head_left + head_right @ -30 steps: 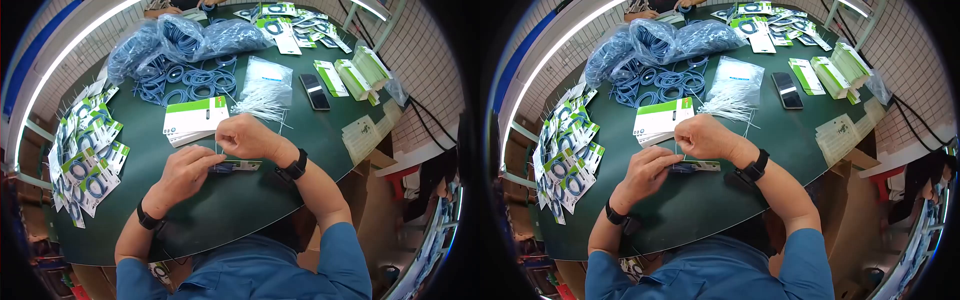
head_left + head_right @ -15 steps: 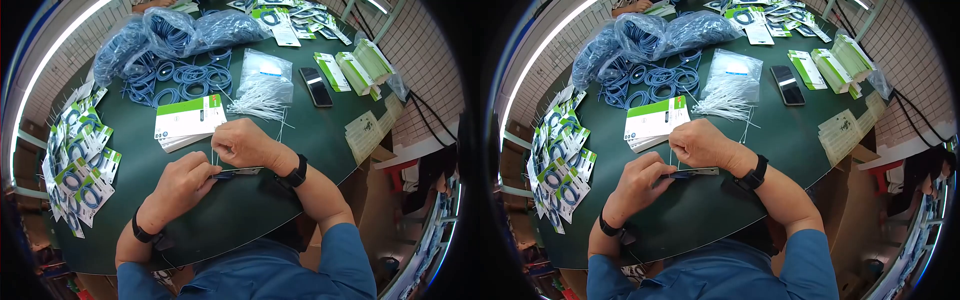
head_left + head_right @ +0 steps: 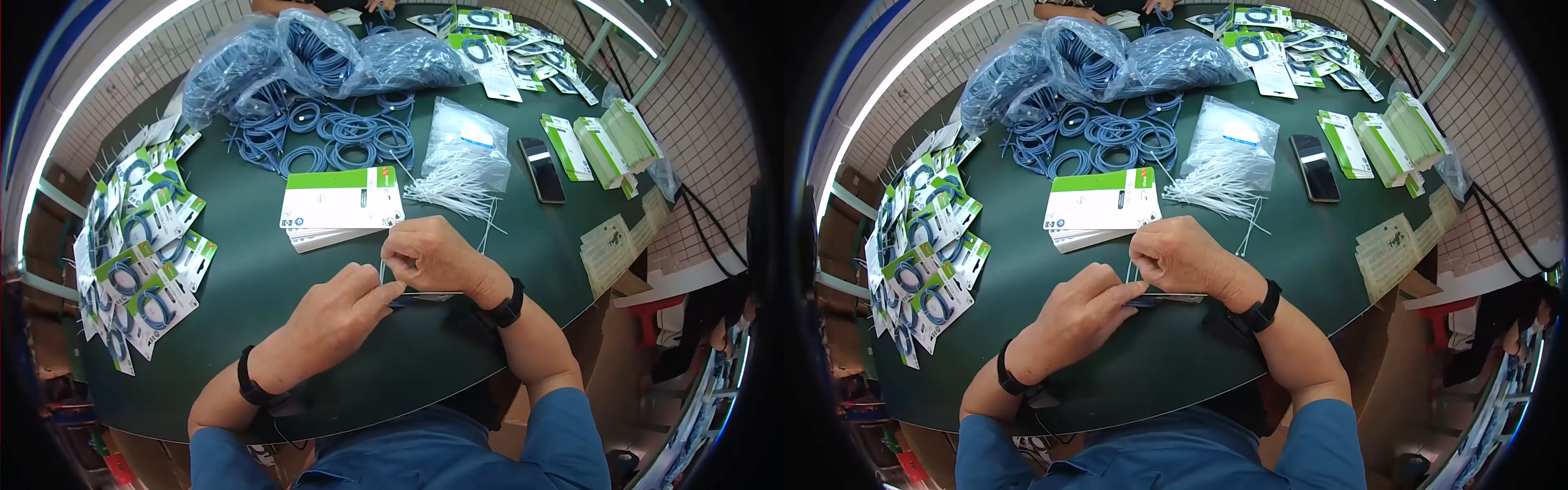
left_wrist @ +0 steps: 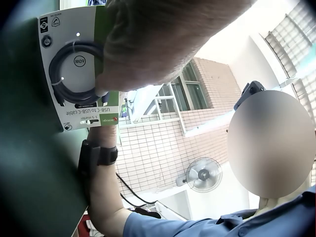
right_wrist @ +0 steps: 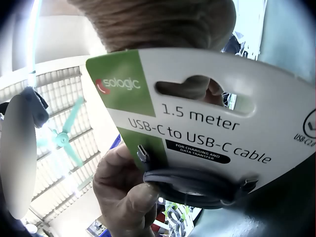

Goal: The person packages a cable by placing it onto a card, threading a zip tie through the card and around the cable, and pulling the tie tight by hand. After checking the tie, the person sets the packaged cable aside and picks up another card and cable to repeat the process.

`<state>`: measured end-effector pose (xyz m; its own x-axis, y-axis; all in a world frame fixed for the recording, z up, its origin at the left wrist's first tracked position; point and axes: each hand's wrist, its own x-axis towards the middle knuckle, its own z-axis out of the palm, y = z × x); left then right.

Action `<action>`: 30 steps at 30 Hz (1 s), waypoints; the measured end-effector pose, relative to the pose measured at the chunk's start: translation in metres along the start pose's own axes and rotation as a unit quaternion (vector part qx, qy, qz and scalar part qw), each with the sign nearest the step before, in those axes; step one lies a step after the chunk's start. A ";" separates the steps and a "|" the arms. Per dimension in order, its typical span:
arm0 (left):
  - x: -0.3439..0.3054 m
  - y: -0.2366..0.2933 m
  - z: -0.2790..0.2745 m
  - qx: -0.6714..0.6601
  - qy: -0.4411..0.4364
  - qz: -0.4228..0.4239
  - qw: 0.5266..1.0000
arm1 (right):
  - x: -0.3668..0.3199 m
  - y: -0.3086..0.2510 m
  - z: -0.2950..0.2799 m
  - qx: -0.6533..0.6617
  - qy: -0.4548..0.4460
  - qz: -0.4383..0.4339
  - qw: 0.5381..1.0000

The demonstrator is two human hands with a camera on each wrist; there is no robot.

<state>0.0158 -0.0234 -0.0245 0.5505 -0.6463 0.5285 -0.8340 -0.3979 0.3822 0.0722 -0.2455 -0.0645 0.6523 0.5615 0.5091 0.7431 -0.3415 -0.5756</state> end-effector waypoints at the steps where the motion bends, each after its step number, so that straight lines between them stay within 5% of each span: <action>1: -0.001 0.001 0.001 -0.016 0.004 -0.005 1.000 | -0.001 -0.001 0.001 0.008 0.001 0.006 1.000; 10: -0.008 0.003 0.002 0.047 -0.037 0.011 0.998 | 0.001 -0.004 0.003 -0.003 -0.011 -0.007 1.000; 15: -0.006 0.002 0.000 0.062 -0.029 0.002 0.998 | -0.002 -0.004 -0.003 0.045 -0.025 0.057 0.997; 21: 0.005 0.000 -0.020 -0.090 0.034 -0.088 0.991 | -0.002 -0.011 -0.028 0.154 -0.039 0.190 0.969; 27: 0.006 -0.006 -0.027 -0.195 0.033 -0.158 0.968 | -0.007 -0.002 -0.034 0.135 0.012 0.202 0.970; 30: 0.006 -0.016 -0.022 -0.442 0.154 -0.264 0.843 | -0.010 0.004 -0.033 0.145 0.060 0.193 0.968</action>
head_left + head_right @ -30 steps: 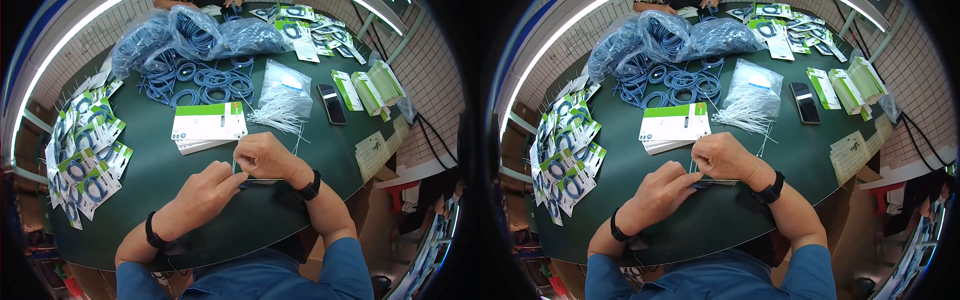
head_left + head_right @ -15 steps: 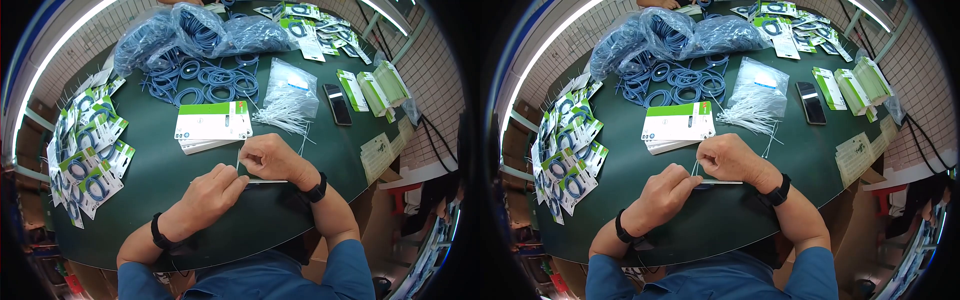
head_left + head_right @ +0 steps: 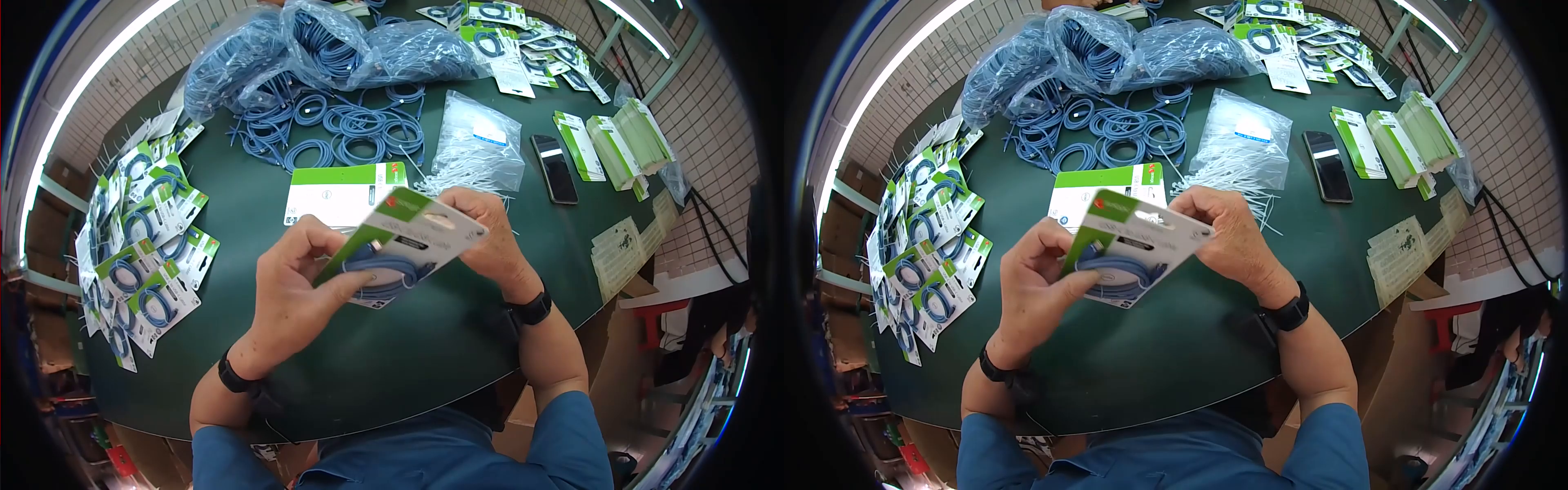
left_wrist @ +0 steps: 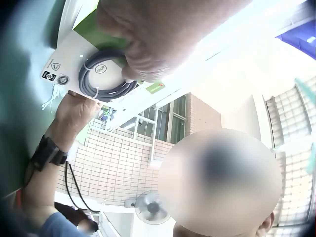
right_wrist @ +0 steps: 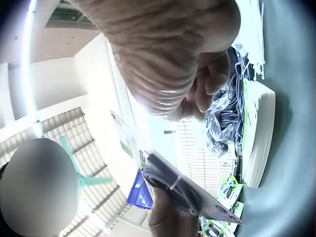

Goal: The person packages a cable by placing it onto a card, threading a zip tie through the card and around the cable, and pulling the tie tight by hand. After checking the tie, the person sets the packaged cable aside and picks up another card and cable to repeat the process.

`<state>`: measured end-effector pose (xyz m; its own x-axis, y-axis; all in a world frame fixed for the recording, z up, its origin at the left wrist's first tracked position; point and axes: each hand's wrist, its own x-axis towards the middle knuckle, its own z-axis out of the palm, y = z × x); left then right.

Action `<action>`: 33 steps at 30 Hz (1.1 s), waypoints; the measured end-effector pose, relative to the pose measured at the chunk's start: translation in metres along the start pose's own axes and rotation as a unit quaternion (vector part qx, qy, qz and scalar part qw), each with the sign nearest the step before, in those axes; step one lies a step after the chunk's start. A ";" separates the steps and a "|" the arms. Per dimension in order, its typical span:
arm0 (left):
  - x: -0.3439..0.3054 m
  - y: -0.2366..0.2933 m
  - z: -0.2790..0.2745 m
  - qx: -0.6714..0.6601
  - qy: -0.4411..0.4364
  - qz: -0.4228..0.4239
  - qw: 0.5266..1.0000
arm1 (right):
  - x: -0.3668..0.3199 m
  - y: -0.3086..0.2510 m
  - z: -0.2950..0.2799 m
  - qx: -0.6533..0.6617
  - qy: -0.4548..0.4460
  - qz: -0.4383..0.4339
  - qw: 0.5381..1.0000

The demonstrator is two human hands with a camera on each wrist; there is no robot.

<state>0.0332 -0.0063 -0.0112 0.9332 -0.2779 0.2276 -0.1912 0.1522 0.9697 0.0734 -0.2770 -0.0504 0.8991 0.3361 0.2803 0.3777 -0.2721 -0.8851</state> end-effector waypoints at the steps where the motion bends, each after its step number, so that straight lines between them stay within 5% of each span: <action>1: 0.002 -0.003 -0.003 0.000 0.002 0.001 1.000 | -0.001 -0.001 0.003 0.048 0.026 0.022 0.998; 3: 0.007 -0.012 -0.010 -0.064 0.033 0.005 0.997 | -0.002 -0.003 0.009 0.142 0.077 0.066 0.985; 7: 0.009 -0.037 -0.017 -0.127 0.078 -0.012 0.989 | -0.007 -0.014 0.028 0.275 0.036 0.047 0.960; 13: 0.004 -0.051 -0.009 -0.172 0.092 -0.066 0.979 | -0.017 -0.019 0.054 0.255 0.015 0.060 0.965; 25: 0.007 -0.059 -0.014 -0.339 -0.019 -0.148 0.929 | -0.018 -0.012 0.042 0.326 -0.050 0.109 0.938; 28: 0.013 -0.048 -0.006 -0.083 0.070 -0.073 0.991 | -0.017 -0.017 0.048 0.285 -0.003 0.131 0.950; 33: 0.012 -0.039 0.017 0.066 0.093 0.071 0.991 | -0.018 -0.022 0.046 0.228 -0.009 0.108 0.968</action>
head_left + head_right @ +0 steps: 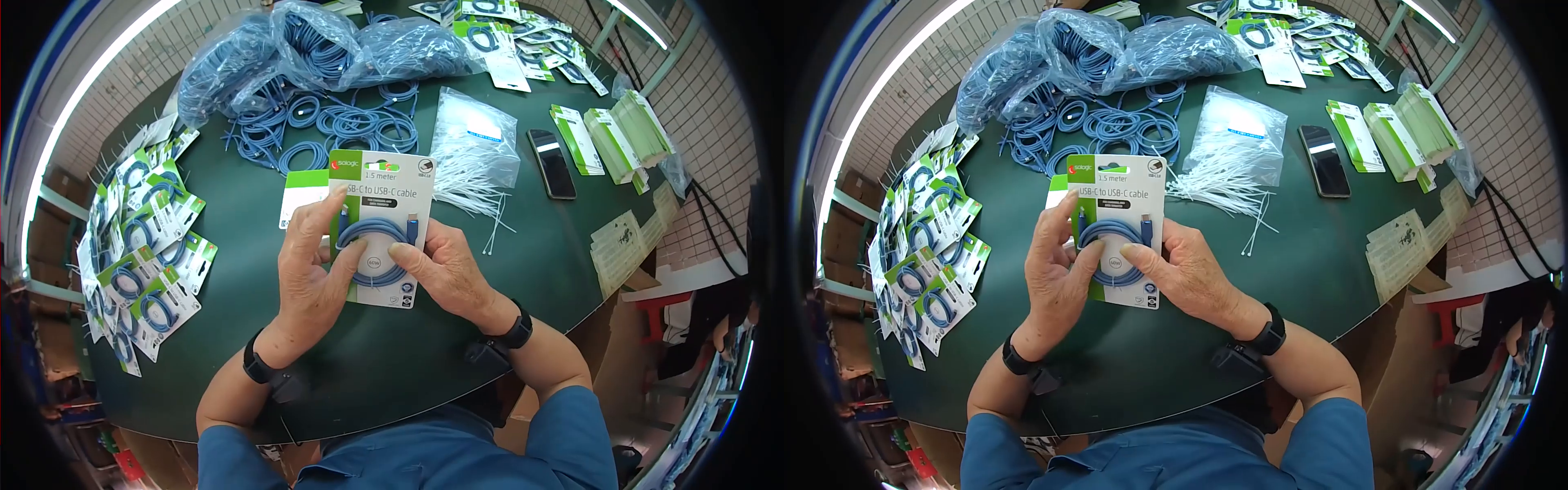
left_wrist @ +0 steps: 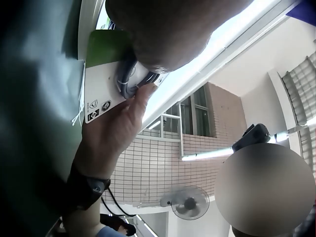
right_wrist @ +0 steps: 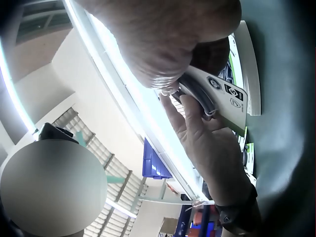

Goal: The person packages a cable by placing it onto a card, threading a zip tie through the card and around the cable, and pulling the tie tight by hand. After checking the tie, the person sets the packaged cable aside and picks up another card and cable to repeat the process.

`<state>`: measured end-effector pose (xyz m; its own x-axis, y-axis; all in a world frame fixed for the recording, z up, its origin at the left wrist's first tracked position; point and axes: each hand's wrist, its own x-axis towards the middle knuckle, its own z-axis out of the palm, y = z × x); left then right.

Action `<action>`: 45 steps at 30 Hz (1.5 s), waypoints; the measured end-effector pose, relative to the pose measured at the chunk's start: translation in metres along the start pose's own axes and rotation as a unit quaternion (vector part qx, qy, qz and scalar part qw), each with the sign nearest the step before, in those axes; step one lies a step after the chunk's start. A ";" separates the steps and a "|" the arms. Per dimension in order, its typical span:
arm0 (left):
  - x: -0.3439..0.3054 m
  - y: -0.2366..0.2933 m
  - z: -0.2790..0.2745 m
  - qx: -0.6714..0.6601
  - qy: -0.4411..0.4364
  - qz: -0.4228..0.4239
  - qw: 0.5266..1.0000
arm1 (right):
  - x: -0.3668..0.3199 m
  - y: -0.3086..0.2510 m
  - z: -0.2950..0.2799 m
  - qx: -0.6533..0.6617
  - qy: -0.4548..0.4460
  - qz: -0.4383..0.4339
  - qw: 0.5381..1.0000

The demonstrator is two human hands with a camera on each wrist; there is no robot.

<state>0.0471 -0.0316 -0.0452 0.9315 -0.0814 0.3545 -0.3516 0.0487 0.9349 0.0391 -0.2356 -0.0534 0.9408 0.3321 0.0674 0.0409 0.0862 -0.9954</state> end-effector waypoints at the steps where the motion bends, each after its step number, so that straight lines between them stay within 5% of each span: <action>1: 0.003 0.001 -0.001 0.058 -0.026 0.044 0.997 | -0.001 -0.003 0.000 -0.009 -0.008 0.007 1.000; 3: 0.009 0.002 -0.002 0.170 -0.075 0.132 0.974 | -0.002 -0.004 -0.001 -0.017 -0.014 0.014 1.000; 18: 0.008 -0.018 0.005 0.164 -0.072 0.139 0.974 | -0.001 0.001 -0.004 -0.094 -0.019 -0.065 0.993; 32: 0.008 -0.025 0.000 0.090 -0.077 0.049 0.992 | -0.006 -0.001 0.003 -0.053 0.000 -0.007 0.999; 40: 0.012 -0.018 0.009 0.142 -0.034 0.140 0.979 | -0.001 -0.003 0.002 -0.083 0.052 -0.041 0.994; 43: 0.009 -0.004 0.026 -0.085 0.107 0.020 0.990 | 0.001 -0.004 -0.003 -0.044 0.098 -0.042 0.993; 45: 0.004 -0.005 0.017 -0.118 0.042 -0.035 0.992 | 0.004 0.003 -0.007 0.019 0.118 -0.064 0.991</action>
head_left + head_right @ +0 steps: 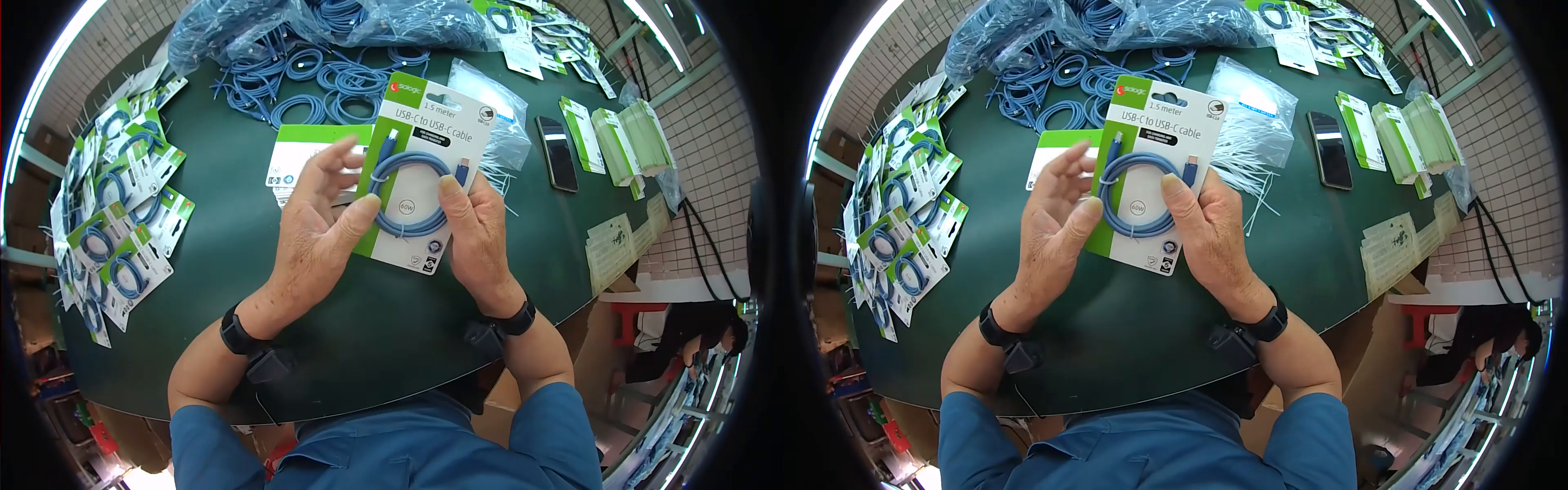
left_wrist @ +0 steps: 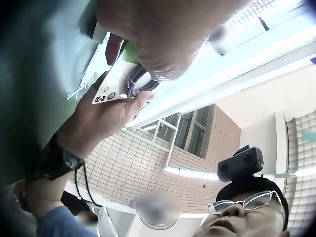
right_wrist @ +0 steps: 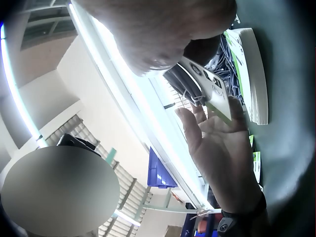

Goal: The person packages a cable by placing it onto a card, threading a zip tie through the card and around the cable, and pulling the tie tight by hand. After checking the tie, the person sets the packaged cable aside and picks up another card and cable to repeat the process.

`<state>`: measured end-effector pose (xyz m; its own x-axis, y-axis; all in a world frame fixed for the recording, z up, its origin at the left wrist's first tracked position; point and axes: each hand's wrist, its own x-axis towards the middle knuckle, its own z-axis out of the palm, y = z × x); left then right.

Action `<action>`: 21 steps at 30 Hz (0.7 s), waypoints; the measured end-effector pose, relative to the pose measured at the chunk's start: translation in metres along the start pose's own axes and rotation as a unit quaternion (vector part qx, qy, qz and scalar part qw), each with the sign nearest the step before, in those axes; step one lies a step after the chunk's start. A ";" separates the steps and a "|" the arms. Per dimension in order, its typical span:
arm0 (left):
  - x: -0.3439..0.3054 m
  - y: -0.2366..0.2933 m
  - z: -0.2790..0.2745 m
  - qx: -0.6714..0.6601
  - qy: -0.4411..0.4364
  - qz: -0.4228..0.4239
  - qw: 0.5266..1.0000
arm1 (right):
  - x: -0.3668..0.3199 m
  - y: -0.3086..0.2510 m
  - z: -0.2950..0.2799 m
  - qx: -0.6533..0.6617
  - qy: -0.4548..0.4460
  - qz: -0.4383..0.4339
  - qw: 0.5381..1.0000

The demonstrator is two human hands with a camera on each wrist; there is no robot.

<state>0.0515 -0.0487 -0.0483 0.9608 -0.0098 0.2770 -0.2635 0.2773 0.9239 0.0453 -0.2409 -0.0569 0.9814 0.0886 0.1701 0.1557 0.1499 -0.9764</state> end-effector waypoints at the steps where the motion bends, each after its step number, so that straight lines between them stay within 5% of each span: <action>1: -0.003 -0.001 -0.007 -0.027 -0.054 -0.068 0.996 | 0.001 0.001 -0.001 0.032 0.011 -0.006 0.999; 6: -0.008 0.004 -0.008 -0.074 -0.104 -0.228 0.965 | -0.002 -0.005 0.004 0.040 0.012 -0.031 0.999; 9: 0.008 0.023 -0.022 0.069 -0.170 -0.153 0.971 | 0.007 -0.016 -0.012 -0.017 -0.004 -0.071 0.997; 11: 0.012 0.037 -0.027 0.139 -0.194 -0.113 0.964 | 0.018 -0.028 -0.024 -0.057 0.101 -0.228 0.967; 14: 0.014 0.055 -0.031 0.270 -0.245 0.019 0.931 | 0.013 -0.053 -0.040 -0.155 0.078 -0.237 0.956; 16: 0.011 0.064 -0.026 0.293 -0.240 0.025 0.925 | 0.005 -0.069 -0.033 -0.203 0.067 -0.241 0.947; 18: 0.008 0.069 -0.022 0.340 -0.245 0.033 0.907 | -0.004 -0.079 -0.014 -0.347 -0.092 -0.198 0.912; 21: 0.008 0.065 -0.028 0.320 -0.210 0.044 0.923 | -0.006 -0.074 -0.003 -0.420 -0.135 -0.164 0.882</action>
<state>0.0450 -0.0038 0.0064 0.8509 -0.4227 0.3118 -0.4644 -0.3282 0.8226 0.0282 -0.2551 0.0137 0.8229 0.4251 0.3771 0.5664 -0.5609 -0.6038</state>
